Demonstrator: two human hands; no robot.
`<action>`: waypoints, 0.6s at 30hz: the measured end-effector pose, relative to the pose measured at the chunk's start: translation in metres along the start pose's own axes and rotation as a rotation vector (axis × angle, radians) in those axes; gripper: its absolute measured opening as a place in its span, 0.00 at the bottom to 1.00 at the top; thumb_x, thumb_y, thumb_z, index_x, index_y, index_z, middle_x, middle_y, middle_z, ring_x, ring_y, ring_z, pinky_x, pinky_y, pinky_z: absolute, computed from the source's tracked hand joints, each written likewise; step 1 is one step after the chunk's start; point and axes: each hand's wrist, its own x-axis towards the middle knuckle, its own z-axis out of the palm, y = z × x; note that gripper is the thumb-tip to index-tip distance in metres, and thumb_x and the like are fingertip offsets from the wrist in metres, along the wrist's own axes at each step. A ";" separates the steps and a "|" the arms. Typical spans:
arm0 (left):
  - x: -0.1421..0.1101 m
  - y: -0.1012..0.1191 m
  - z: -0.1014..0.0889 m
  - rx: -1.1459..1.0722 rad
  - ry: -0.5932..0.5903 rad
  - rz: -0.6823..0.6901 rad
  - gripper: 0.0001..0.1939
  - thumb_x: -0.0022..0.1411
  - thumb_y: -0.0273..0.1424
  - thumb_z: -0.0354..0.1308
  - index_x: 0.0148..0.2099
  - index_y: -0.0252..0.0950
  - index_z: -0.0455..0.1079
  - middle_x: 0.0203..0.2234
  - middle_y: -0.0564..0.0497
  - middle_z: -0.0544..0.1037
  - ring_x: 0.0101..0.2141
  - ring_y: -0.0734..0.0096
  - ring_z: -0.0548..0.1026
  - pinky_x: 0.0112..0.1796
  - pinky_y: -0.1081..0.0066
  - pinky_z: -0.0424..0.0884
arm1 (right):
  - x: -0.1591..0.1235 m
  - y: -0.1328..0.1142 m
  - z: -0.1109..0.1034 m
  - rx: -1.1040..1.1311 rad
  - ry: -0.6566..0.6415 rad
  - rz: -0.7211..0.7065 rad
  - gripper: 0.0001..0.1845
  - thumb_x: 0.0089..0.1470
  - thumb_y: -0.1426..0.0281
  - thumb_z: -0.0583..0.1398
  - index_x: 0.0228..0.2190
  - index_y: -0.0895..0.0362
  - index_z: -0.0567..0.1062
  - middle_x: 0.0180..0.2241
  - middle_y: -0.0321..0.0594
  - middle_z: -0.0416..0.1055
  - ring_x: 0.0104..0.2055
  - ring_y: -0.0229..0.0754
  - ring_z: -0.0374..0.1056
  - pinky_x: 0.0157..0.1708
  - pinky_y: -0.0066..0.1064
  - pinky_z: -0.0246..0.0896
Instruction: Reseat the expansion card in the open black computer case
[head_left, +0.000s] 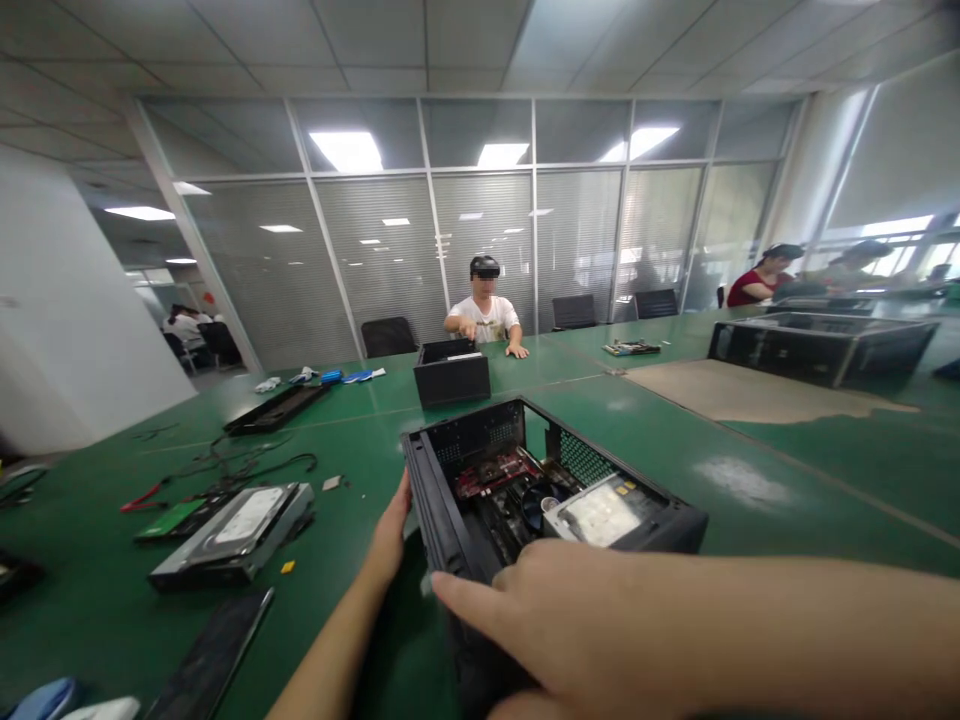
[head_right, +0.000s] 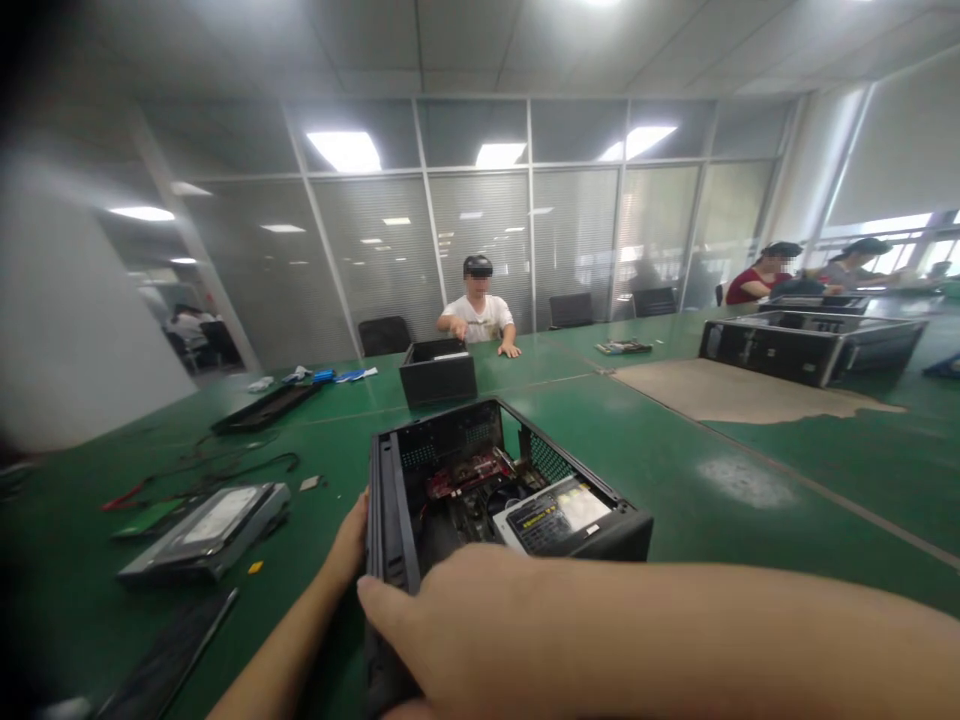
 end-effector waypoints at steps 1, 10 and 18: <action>0.000 0.001 0.002 -0.032 -0.019 -0.015 0.37 0.68 0.54 0.41 0.70 0.37 0.55 0.66 0.47 0.62 0.67 0.54 0.57 0.66 0.55 0.51 | 0.005 0.010 -0.015 0.036 -0.038 -0.023 0.42 0.58 0.43 0.52 0.63 0.57 0.63 0.31 0.45 0.78 0.25 0.46 0.72 0.21 0.33 0.58; 0.001 -0.001 0.008 -0.168 -0.084 -0.085 0.32 0.65 0.50 0.55 0.65 0.39 0.65 0.62 0.47 0.70 0.67 0.49 0.55 0.67 0.54 0.47 | 0.117 0.171 -0.010 -0.300 -0.407 0.131 0.29 0.48 0.60 0.67 0.50 0.60 0.75 0.43 0.48 0.76 0.41 0.49 0.73 0.37 0.34 0.62; 0.009 -0.002 0.004 -0.237 -0.103 -0.086 0.34 0.64 0.49 0.56 0.68 0.41 0.61 0.62 0.47 0.70 0.68 0.48 0.53 0.67 0.51 0.45 | 0.143 0.233 0.094 -0.122 -0.501 0.116 0.42 0.39 0.61 0.70 0.56 0.59 0.70 0.49 0.50 0.74 0.47 0.52 0.72 0.38 0.33 0.63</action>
